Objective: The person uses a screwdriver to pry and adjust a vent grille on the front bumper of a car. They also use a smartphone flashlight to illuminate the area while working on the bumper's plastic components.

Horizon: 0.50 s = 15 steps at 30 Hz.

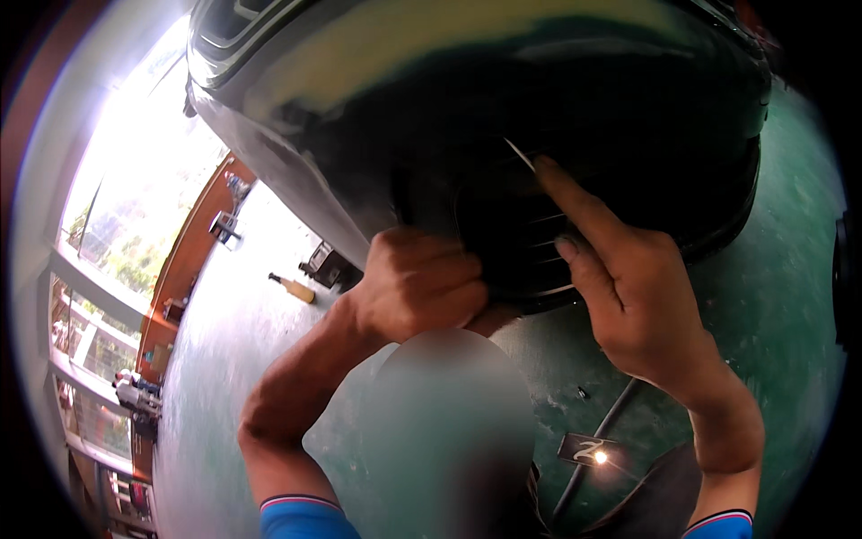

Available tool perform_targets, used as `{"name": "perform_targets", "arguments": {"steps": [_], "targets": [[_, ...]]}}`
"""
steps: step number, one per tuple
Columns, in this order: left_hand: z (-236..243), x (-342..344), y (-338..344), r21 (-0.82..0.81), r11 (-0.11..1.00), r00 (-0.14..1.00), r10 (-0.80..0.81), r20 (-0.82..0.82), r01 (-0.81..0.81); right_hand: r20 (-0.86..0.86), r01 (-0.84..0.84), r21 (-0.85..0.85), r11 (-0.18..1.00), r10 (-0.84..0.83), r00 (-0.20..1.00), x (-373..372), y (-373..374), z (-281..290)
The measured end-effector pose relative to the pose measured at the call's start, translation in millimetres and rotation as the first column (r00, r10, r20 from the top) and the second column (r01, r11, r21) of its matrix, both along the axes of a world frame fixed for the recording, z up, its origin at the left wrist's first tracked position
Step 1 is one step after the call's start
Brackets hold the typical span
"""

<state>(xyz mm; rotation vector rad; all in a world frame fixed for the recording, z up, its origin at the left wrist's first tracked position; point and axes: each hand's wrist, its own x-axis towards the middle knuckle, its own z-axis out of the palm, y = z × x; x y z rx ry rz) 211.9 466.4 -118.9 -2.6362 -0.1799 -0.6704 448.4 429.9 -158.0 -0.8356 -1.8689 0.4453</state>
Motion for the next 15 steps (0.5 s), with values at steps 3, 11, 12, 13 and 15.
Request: {"name": "perform_targets", "arguments": {"steps": [3, 11, 12, 13, 15], "targets": [[9, 10, 5, -0.071, 0.982, 0.981, -0.180, -0.069, 0.175, 0.018, 0.022, -0.081, 0.996, -0.020, 1.000, 0, -10, 10], [16, -7, 25, -0.179, 0.922, 0.940, -0.338, 0.053, 0.342, -0.047, 0.120, 0.035, 0.992, -0.118, 0.992, -17, -10, 6], [15, -3, 16, -0.194, 0.906, 0.927, -0.367, 0.080, 0.376, -0.060, 0.129, 0.044, 0.991, -0.126, 0.990, -18, -12, 10], [14, 3, 4, -0.207, 0.889, 0.913, -0.395, 0.106, 0.408, -0.056, 0.135, 0.035, 0.990, -0.133, 0.990, -17, -15, 15], [-3, 13, -33, -0.361, 0.796, 0.866, -0.494, 0.078, 0.487, -0.048, 0.133, 0.021, 0.991, -0.132, 0.990, -21, -14, 13]]}}
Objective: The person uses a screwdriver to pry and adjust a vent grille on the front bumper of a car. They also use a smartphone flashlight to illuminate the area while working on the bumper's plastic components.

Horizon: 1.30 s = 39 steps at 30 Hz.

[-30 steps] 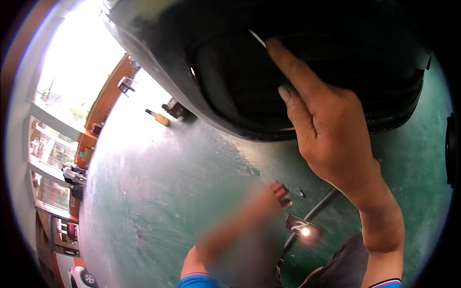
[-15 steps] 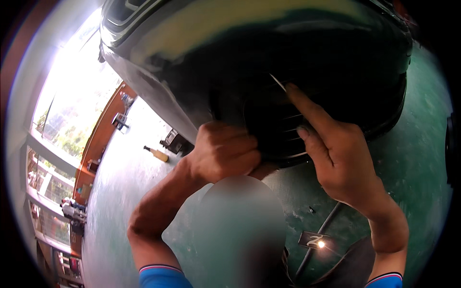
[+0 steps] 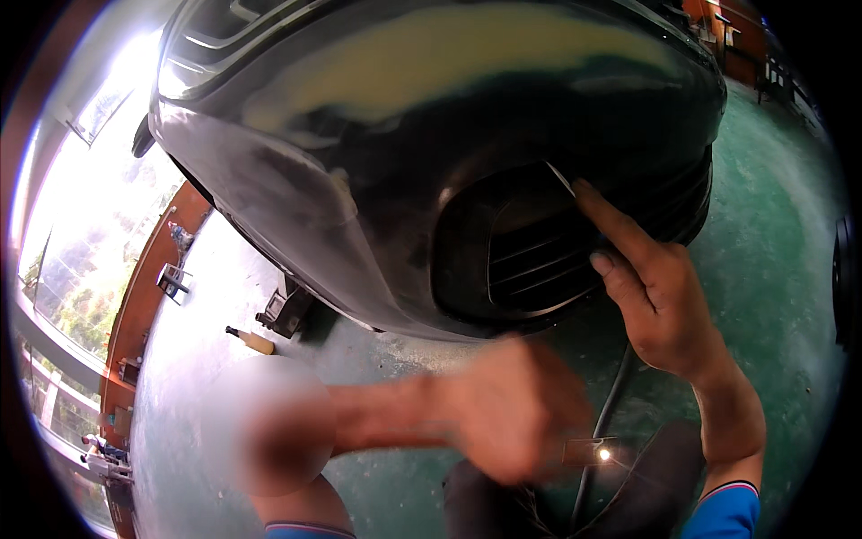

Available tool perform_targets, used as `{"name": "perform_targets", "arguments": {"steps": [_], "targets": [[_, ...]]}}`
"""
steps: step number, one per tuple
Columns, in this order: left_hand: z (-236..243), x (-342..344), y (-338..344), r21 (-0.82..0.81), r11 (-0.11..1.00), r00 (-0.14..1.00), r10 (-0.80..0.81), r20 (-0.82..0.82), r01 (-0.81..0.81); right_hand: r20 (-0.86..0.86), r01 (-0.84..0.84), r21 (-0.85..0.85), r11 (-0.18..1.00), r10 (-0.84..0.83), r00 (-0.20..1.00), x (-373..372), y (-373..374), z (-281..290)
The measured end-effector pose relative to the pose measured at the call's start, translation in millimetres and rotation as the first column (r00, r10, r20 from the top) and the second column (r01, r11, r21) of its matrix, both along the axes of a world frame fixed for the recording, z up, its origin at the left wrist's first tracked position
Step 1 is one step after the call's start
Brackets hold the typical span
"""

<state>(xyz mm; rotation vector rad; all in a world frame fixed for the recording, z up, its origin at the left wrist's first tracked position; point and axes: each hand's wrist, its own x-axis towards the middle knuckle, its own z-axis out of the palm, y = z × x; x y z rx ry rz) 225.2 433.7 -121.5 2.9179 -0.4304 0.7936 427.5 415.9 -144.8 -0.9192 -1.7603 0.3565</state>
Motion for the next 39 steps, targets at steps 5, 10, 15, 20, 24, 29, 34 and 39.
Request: {"name": "perform_targets", "arguments": {"steps": [5, 10, 15, 20, 24, 29, 34, 39], "targets": [[-44, 9, -55, -0.187, 0.973, 0.980, -0.160, -0.120, 0.136, 0.093, 0.049, -0.036, 0.998, -0.046, 0.995, 5, -9, 11], [18, -21, 47, 0.070, 0.993, 0.995, 0.099, -0.012, -0.098, 0.118, 0.037, 0.005, 0.999, -0.037, 0.992, 13, -10, 20], [25, -23, 52, 0.120, 0.969, 0.976, 0.214, 0.034, -0.217, 0.066, 0.006, -0.008, 1.000, -0.006, 0.998, 9, -10, 11], [-9, 10, -38, -0.085, 0.996, 0.992, -0.043, -0.123, 0.032, 0.064, 0.006, -0.107, 0.994, 0.001, 0.998, 9, -10, 8], [-43, 7, -67, -0.251, 0.968, 0.966, -0.066, -0.250, 0.001, 0.119, 0.014, -0.231, 0.973, 0.014, 0.993, 11, -12, 15], [12, -23, 50, 0.051, 0.979, 0.979, 0.198, -0.053, -0.196, 0.100, 0.007, 0.099, 0.995, -0.017, 0.995, 20, -3, -2], [-24, -32, 23, -0.040, 0.958, 0.957, 0.280, -0.080, -0.284, 0.116, 0.044, 0.052, 0.998, -0.050, 0.992, 5, 3, -7], [-57, -46, -20, -0.085, 0.847, 0.829, 0.484, -0.281, -0.524, 0.037, 0.053, 0.125, 0.991, -0.058, 0.998, 0, 10, -3]]}}
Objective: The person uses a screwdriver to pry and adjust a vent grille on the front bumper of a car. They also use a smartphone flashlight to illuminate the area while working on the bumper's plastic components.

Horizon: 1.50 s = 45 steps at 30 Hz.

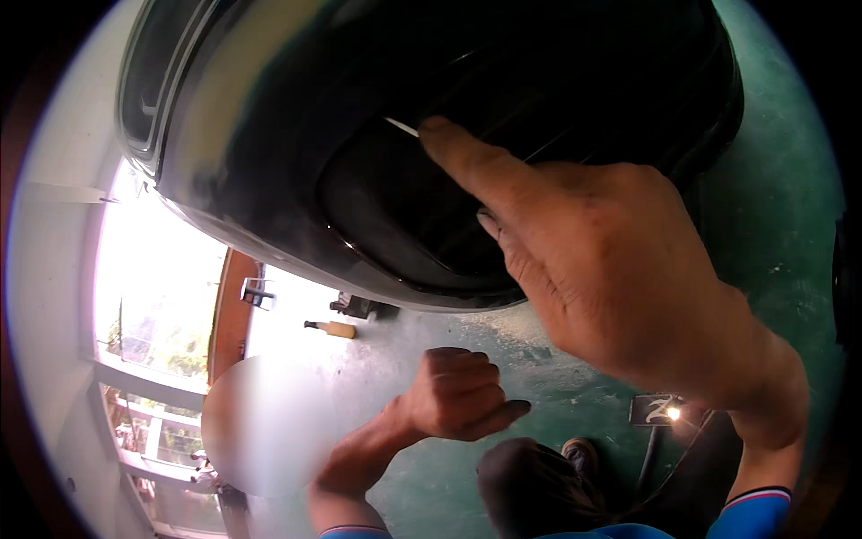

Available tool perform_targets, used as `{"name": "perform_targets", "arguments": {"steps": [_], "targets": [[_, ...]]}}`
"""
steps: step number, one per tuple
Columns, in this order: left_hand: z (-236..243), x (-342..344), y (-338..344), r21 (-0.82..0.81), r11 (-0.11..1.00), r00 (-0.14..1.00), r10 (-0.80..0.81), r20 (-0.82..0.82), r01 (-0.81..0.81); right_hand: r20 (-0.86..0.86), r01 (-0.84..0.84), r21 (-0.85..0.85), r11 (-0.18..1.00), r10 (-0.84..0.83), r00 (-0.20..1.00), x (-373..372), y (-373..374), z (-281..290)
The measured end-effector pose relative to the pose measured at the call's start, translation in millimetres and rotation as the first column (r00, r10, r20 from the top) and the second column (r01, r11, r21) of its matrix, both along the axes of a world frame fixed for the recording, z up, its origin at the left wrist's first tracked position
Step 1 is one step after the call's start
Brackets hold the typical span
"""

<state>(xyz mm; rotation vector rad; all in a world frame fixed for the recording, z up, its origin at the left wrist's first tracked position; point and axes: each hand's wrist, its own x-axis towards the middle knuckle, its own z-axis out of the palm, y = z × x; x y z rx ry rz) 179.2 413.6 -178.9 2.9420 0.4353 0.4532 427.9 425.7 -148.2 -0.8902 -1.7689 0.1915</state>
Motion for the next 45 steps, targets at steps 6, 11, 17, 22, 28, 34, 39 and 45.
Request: {"name": "perform_targets", "arguments": {"steps": [6, 11, 17, 22, 28, 34, 39, 45], "targets": [[48, -17, 2, 0.457, 0.802, 0.922, 0.313, 0.227, -0.384, 0.001, 0.017, -0.001, 1.000, -0.017, 1.000, -1, -6, -9], [109, -4, 38, 0.790, 0.298, 0.813, 0.435, 0.387, -0.535, -0.018, 0.024, 0.008, 1.000, -0.024, 1.000, -8, 0, -15], [144, 13, 64, 0.757, 0.448, 0.872, 0.355, 0.338, -0.476, -0.066, -0.009, -0.018, 1.000, 0.008, 0.998, -9, 4, -6], [142, 23, 64, 0.750, 0.462, 0.876, 0.330, 0.351, -0.474, -0.058, -0.016, -0.026, 1.000, 0.014, 0.998, -6, 2, -2], [127, 27, 71, 0.745, 0.482, 0.887, 0.253, 0.387, -0.462, -0.199, -0.122, -0.010, 0.993, 0.117, 0.973, 9, -8, 12], [44, 43, 38, 0.492, 0.715, 0.753, 0.073, 0.654, -0.496, -0.179, -0.080, 0.223, 0.972, 0.121, 0.976, -1, 18, -12], [-8, 94, 41, -0.229, 0.968, 0.523, 0.250, 0.815, -0.106, -0.088, -0.188, 0.165, 0.968, 0.204, 0.975, 29, 24, -2], [-1, 103, 53, -0.516, 0.788, 0.384, 0.386, 0.839, 0.335, 0.090, -0.077, 0.171, 0.982, 0.062, 0.994, 26, 25, 14]]}}
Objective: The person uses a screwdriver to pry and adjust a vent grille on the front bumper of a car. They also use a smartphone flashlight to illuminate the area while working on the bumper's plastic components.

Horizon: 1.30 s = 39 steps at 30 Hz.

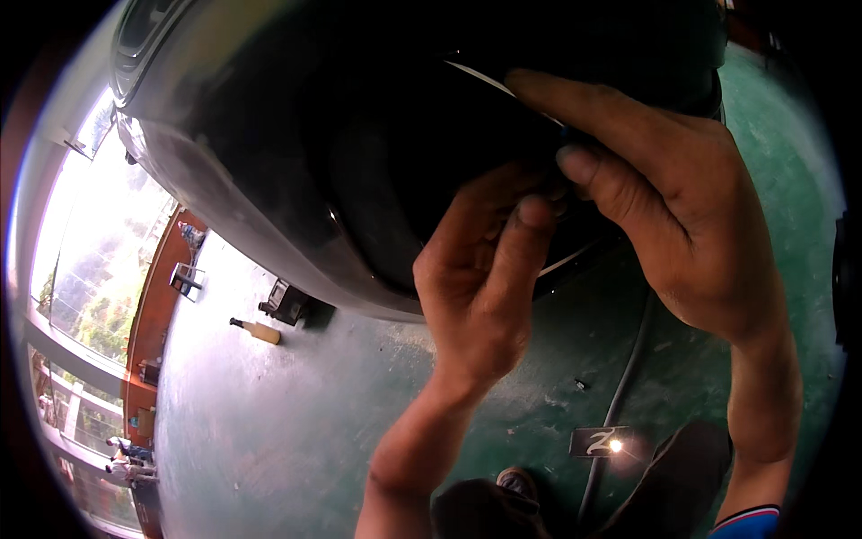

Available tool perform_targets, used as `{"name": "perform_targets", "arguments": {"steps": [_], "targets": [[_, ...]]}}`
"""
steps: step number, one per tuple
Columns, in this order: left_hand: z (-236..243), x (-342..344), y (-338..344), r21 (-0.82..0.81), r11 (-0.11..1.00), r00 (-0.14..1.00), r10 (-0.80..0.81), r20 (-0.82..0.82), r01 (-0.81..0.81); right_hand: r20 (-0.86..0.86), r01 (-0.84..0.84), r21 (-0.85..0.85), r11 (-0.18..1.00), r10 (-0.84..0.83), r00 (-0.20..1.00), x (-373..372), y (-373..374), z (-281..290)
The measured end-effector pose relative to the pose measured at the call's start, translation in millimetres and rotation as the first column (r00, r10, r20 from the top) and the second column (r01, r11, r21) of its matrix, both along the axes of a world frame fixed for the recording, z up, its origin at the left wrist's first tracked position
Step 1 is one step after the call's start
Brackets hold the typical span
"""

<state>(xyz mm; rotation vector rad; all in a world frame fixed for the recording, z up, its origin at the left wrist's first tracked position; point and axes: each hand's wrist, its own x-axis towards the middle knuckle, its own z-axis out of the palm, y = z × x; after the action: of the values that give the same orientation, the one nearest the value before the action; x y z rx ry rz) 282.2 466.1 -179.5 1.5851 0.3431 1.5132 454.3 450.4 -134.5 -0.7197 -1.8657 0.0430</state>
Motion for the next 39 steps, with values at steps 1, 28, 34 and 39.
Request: {"name": "perform_targets", "arguments": {"steps": [1, 28, 34, 39], "targets": [[-1, 2, 0, -0.011, 1.000, 1.000, -0.021, 0.009, 0.021, -0.003, 0.007, -0.023, 1.000, -0.007, 1.000, 0, 1, 1], [26, 58, -6, -0.170, 0.858, 0.732, -0.292, 0.616, 0.485, 0.115, 0.325, 0.016, 0.946, -0.325, 0.939, -13, -39, -13], [31, 65, 4, -0.059, 0.798, 0.575, -0.379, 0.725, 0.600, -0.032, 0.266, -0.235, 0.935, -0.281, 0.959, -33, -54, 3], [29, 66, -2, -0.063, 0.849, 0.639, -0.344, 0.688, 0.525, -0.108, 0.192, -0.445, 0.875, -0.265, 0.958, -35, -67, 17]]}}
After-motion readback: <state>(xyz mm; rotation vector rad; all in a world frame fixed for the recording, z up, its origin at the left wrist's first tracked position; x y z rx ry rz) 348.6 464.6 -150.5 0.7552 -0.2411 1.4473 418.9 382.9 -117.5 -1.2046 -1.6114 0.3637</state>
